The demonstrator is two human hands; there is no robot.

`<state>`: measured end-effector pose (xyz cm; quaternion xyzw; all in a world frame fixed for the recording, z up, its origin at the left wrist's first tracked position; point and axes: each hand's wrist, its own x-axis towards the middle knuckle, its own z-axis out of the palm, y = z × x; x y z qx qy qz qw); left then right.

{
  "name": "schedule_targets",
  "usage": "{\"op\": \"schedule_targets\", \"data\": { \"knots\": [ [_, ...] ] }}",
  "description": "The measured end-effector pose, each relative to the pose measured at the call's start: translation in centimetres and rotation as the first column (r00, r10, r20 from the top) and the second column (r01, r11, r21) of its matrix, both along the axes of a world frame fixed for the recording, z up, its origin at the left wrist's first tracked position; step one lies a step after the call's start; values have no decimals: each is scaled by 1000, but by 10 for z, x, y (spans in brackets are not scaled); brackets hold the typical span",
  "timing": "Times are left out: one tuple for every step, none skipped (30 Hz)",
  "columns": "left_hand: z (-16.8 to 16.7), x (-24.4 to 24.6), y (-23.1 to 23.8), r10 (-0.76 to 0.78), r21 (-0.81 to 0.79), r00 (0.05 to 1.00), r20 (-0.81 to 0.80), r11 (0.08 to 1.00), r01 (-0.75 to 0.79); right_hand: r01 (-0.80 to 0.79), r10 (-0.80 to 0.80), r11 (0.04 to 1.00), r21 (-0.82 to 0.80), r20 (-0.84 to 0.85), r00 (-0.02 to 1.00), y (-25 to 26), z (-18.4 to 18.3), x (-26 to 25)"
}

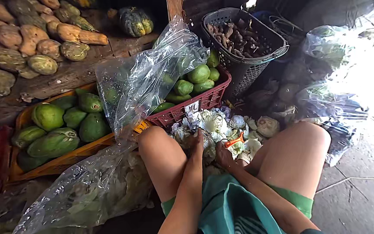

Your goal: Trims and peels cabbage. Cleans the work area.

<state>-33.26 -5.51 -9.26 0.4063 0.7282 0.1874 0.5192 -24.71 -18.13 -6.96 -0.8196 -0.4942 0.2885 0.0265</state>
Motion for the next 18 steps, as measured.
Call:
{"op": "schedule_targets", "data": {
  "knots": [
    [5, 1, -1, 14, -25, 1000, 11, 1000, -14, -31, 31, 999, 11, 23, 999, 1, -3, -1],
    [4, 2, 0, 19, -33, 1000, 12, 999, -18, -56, 54, 998, 37, 58, 997, 1, -11, -1],
    [2, 3, 0, 5, -26, 1000, 11, 1000, -5, -75, 75, 997, 5, 60, 995, 2, -7, -2],
    [-6, 4, 1, 11, 4, 1000, 6, 1000, -11, -95, 98, 994, -57, 45, 994, 3, 0, -2],
    [-9, 4, 2, 13, 10, 1000, -5, 1000, -12, -107, 110, 987, -123, 18, 994, 6, 9, -2],
    [-6, 4, 2, 11, -5, 1000, -15, 1000, -11, -109, 108, 975, -194, -18, 994, 8, 21, -2],
    [-6, 5, 2, 14, -17, 999, -36, 1000, -15, -110, 104, 968, -224, -38, 994, 10, 26, -1],
    [-2, 6, 1, 19, -30, 999, -43, 999, -21, -111, 106, 972, -208, -35, 994, 9, 23, -1],
    [-1, 8, 1, 22, -22, 998, -66, 999, -24, -106, 107, 986, -125, 1, 994, 5, 16, -2],
    [1, 11, 0, 33, -14, 996, -88, 999, -35, -98, 97, 995, 14, 72, 993, -1, 5, -3],
    [-1, 15, 0, 53, 2, 994, -99, 999, -53, -86, 71, 990, 113, 128, 989, -5, 13, -5],
    [2, 19, -2, 46, -15, 993, -107, 999, -48, -55, 47, 996, 76, 106, 993, -4, 50, -8],
    [4, 20, -4, 32, -44, 993, -111, 998, -37, -73, 61, 968, -242, -57, 996, 11, 112, -3],
    [2, 20, -5, 18, -73, 992, -122, 997, -28, -109, 40, 895, -433, -166, 985, 25, 141, 4],
    [1, 19, -4, 10, -99, 992, -129, 995, -23, -99, 36, 907, -408, -159, 987, 28, 124, 7],
    [0, 19, -3, 7, -120, 990, -142, 992, -24, -73, 42, 953, -295, -111, 993, 24, 77, 9],
    [-1, 19, -2, 11, -126, 988, -155, 992, -31, -56, 48, 986, -160, -51, 998, 19, 22, 10],
    [-1, 19, -2, 11, -126, 986, -166, 991, -32, -59, 55, 990, -129, -36, 998, 19, -14, 12]
  ]
}}
